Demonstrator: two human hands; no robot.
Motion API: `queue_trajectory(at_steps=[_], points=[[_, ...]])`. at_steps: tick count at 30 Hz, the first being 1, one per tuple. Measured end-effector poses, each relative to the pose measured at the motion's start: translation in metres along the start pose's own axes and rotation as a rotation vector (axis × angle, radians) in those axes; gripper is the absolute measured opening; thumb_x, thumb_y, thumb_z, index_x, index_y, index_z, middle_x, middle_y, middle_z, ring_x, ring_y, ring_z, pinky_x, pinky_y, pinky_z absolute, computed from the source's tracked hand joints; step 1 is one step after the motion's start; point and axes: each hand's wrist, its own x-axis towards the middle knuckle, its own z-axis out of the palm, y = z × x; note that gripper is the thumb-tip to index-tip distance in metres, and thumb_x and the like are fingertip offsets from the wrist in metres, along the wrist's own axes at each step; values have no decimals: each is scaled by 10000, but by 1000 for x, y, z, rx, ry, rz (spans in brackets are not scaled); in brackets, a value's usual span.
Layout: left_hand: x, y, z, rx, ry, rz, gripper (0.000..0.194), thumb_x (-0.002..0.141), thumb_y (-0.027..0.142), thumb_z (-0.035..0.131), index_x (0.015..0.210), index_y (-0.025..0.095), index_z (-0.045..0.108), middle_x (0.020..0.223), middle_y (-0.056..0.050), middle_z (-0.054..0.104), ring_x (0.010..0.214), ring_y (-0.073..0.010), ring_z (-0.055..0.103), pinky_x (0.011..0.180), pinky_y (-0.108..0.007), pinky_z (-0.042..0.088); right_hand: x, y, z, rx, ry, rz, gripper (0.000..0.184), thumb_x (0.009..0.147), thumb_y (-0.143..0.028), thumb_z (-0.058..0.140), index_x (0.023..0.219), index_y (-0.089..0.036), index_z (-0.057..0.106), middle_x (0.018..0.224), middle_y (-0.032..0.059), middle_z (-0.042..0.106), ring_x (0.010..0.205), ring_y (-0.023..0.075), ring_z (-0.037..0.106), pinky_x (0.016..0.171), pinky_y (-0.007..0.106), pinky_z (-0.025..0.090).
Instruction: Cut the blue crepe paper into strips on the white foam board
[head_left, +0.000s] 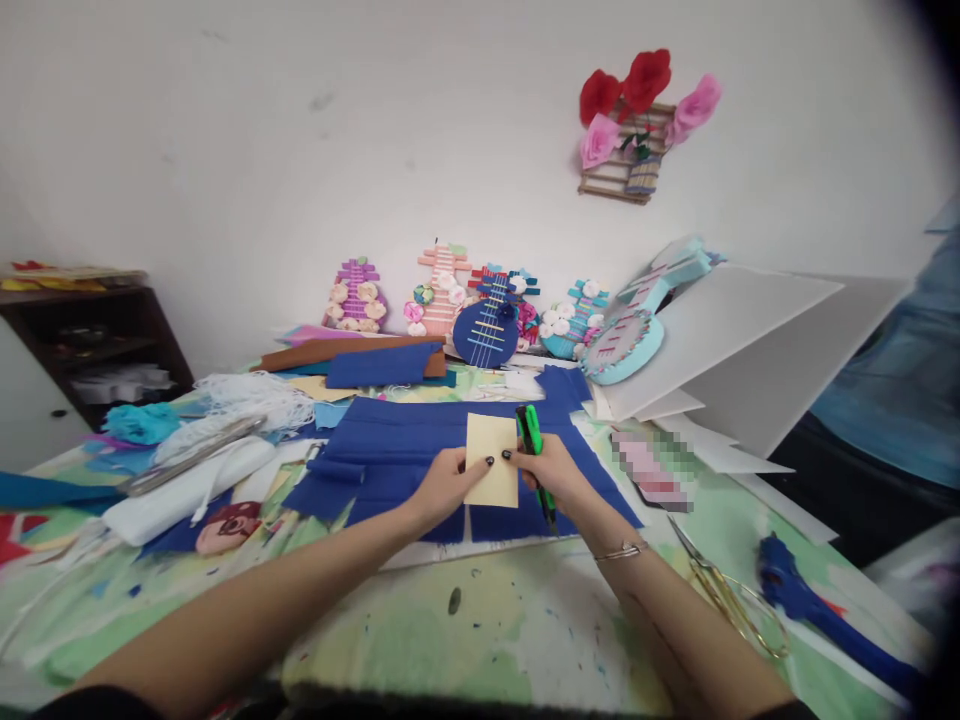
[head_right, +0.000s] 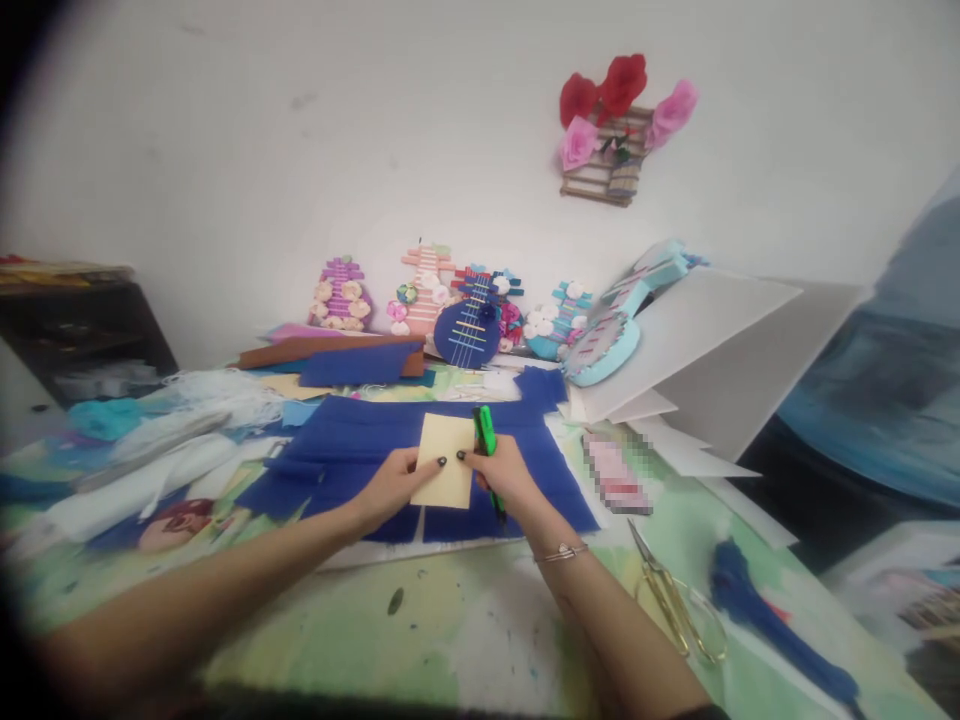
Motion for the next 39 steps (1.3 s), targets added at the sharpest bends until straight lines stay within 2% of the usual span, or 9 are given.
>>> queue_trajectory(at_steps=[3,7,9,13,18,24,30,34,39], points=[[-13,-2,7,193,-38,127,293,702,412,668,846,159,633,868,-93,679,806,-249,607,719,-358,489,3,4,-19,-46,89,44,153,678,-252,650,656,-171,522,372,-81,400,340,70,359,366,200,277],[-36,-11,16,811,-123,570,192,735,321,667,774,144,604,809,-104,632,817,-255,564,733,-390,464,7,18,-41,-128,133,115,158,650,-219,672,696,-172,528,384,-91,397,338,72,364,357,197,263],[-43,-16,20,912,-135,689,143,779,280,631,789,139,611,835,-111,641,864,-261,573,750,-394,466,9,27,-46,-163,119,156,156,643,-196,674,681,-175,523,373,-92,394,330,74,366,350,196,262],[-39,-30,28,1006,-71,817,127,872,220,551,814,128,617,853,-115,662,879,-252,598,754,-394,476,13,39,-49,-210,91,220,179,645,-151,660,609,-185,488,339,-87,384,308,77,358,335,201,262],[-28,-37,35,1053,-2,836,135,907,180,504,877,122,621,884,-124,668,867,-237,611,711,-365,489,20,40,-56,-204,121,210,123,679,-156,642,681,-180,521,347,-85,415,320,83,380,344,198,280],[-34,-27,41,1141,-42,880,199,839,46,450,917,77,631,874,-147,668,813,-245,615,655,-364,510,17,39,-52,-141,10,202,144,705,-201,649,631,-176,528,328,-64,436,308,77,377,337,195,288],[-43,-28,30,1082,7,954,194,850,59,443,838,100,633,818,-134,661,815,-234,612,716,-382,505,15,37,-42,-178,-27,239,129,683,-137,676,694,-161,550,329,-59,473,311,86,420,339,191,334],[-45,-29,22,1061,-18,894,234,870,64,441,690,136,573,704,-84,625,724,-186,592,702,-353,494,13,33,-37,-162,-74,290,147,700,-78,659,758,-151,545,355,-55,504,336,95,484,337,170,362],[-50,-23,21,1111,-40,873,215,832,20,435,688,118,560,690,-94,622,695,-186,591,662,-342,506,12,33,-33,-172,-88,324,165,708,-32,640,752,-149,532,424,-35,561,379,108,561,350,164,423]])
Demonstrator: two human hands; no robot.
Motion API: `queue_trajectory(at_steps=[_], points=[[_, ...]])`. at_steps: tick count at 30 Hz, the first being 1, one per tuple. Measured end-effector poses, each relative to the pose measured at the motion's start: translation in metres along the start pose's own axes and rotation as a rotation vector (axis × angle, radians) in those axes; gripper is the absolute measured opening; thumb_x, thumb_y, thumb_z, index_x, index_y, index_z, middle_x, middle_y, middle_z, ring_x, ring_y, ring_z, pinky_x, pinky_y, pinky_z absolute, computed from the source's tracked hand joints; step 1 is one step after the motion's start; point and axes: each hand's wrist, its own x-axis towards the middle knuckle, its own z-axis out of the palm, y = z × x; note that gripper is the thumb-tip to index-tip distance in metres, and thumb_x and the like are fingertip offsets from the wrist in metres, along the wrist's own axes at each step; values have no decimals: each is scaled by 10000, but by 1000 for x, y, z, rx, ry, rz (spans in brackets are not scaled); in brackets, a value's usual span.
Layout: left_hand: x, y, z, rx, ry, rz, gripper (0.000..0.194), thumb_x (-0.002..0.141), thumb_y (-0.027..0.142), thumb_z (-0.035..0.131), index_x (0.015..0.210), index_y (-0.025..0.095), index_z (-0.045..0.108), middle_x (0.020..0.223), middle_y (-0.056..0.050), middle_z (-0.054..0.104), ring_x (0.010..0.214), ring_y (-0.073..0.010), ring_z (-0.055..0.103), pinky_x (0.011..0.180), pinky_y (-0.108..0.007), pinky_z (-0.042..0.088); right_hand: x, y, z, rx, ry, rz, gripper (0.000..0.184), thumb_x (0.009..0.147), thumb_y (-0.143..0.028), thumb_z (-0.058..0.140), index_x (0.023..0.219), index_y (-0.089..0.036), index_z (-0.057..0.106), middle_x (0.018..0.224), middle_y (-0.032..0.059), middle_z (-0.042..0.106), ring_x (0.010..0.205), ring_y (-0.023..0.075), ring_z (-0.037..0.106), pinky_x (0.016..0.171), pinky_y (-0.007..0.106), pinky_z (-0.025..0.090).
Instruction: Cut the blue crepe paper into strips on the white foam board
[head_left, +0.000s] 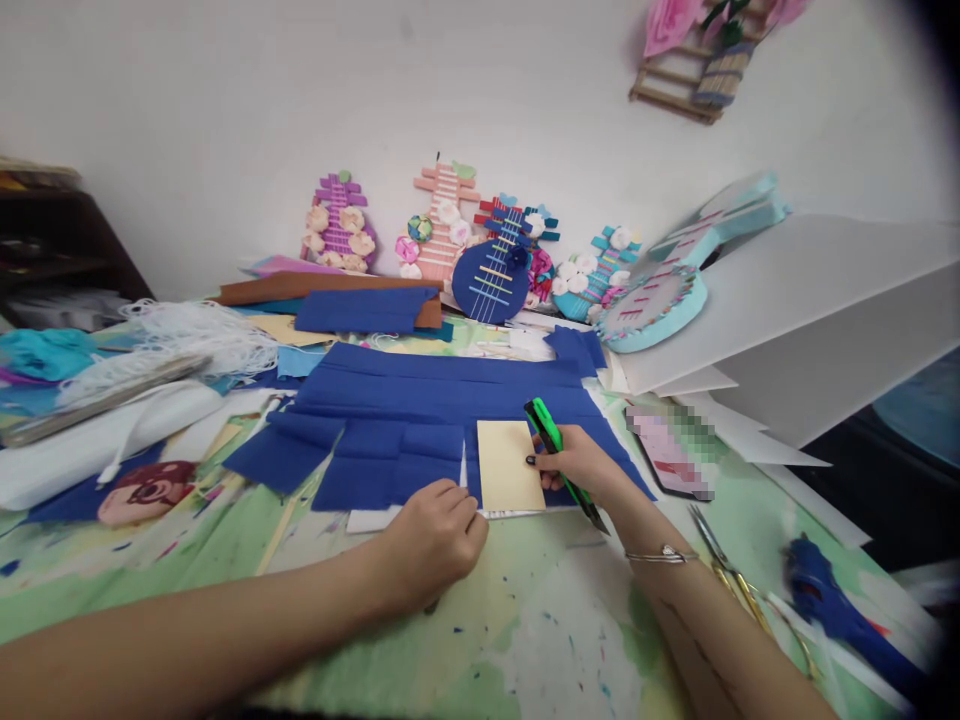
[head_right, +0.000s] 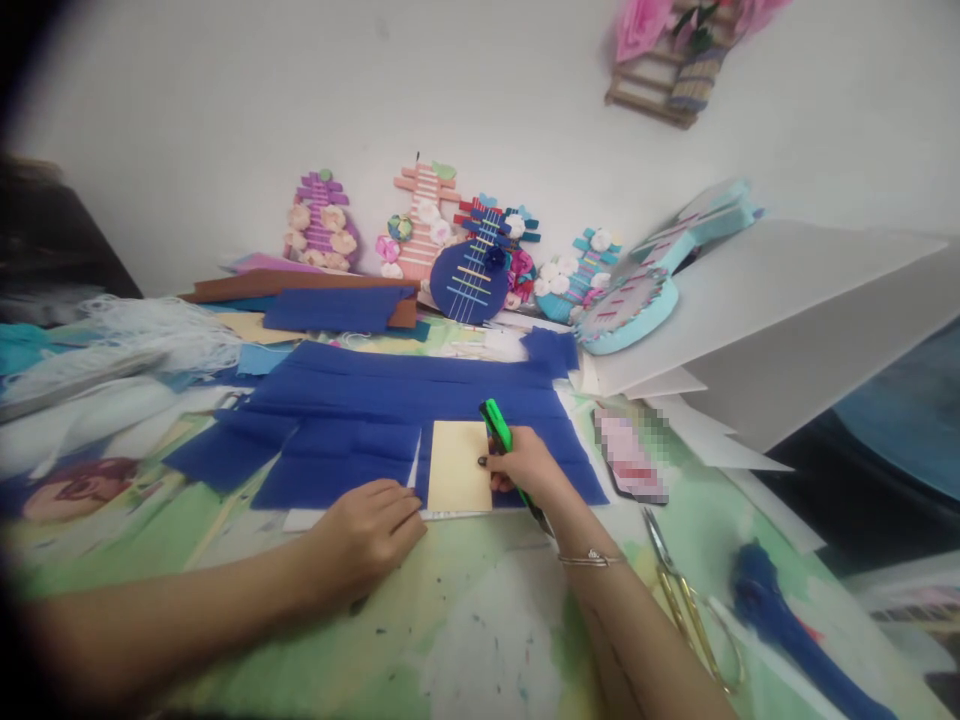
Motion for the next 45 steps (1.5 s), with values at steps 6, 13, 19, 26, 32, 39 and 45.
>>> queue_trajectory(at_steps=[6,13,19,26,32,39,45], points=[[-2,6,-5,34,17,30,193,814,-3,435,722,107,564,712,-102,634,694,-189,608,659,-348,529,4,6,3,-91,22,24,136,710,-99,667,643,-140,556,452,8,603,418,120,601,387,170,472],[-3,7,-6,50,10,23,193,822,-9,431,734,110,554,711,-93,630,679,-176,609,671,-344,539,6,8,6,-207,56,-8,144,712,-151,668,609,-153,567,441,-2,592,391,109,569,385,178,466],[-2,8,-7,69,23,35,204,814,-5,442,687,117,546,651,-80,608,646,-178,596,652,-337,538,7,9,9,-297,98,-16,132,710,-189,678,624,-155,584,467,3,614,395,112,574,398,185,471],[-2,8,-6,83,28,27,215,818,5,445,669,122,547,630,-72,599,653,-178,595,661,-335,539,10,13,10,-401,106,-60,137,710,-228,678,627,-150,601,503,16,641,401,102,580,399,166,443],[-2,8,-5,68,53,29,218,803,-6,447,657,108,561,621,-85,598,664,-192,607,643,-332,546,7,9,11,-459,115,-53,121,720,-236,662,648,-164,596,509,0,641,403,98,579,402,164,435],[0,8,-7,61,58,29,240,808,-16,418,658,102,564,615,-96,599,661,-202,613,627,-340,552,4,5,13,-519,122,-53,125,726,-254,654,646,-168,609,513,-1,646,408,101,580,419,173,422],[1,7,-9,58,60,24,255,816,-20,404,663,107,563,613,-88,601,658,-194,612,621,-331,552,3,3,13,-559,129,-52,157,724,-273,662,618,-171,609,524,18,658,441,117,602,447,186,419]])
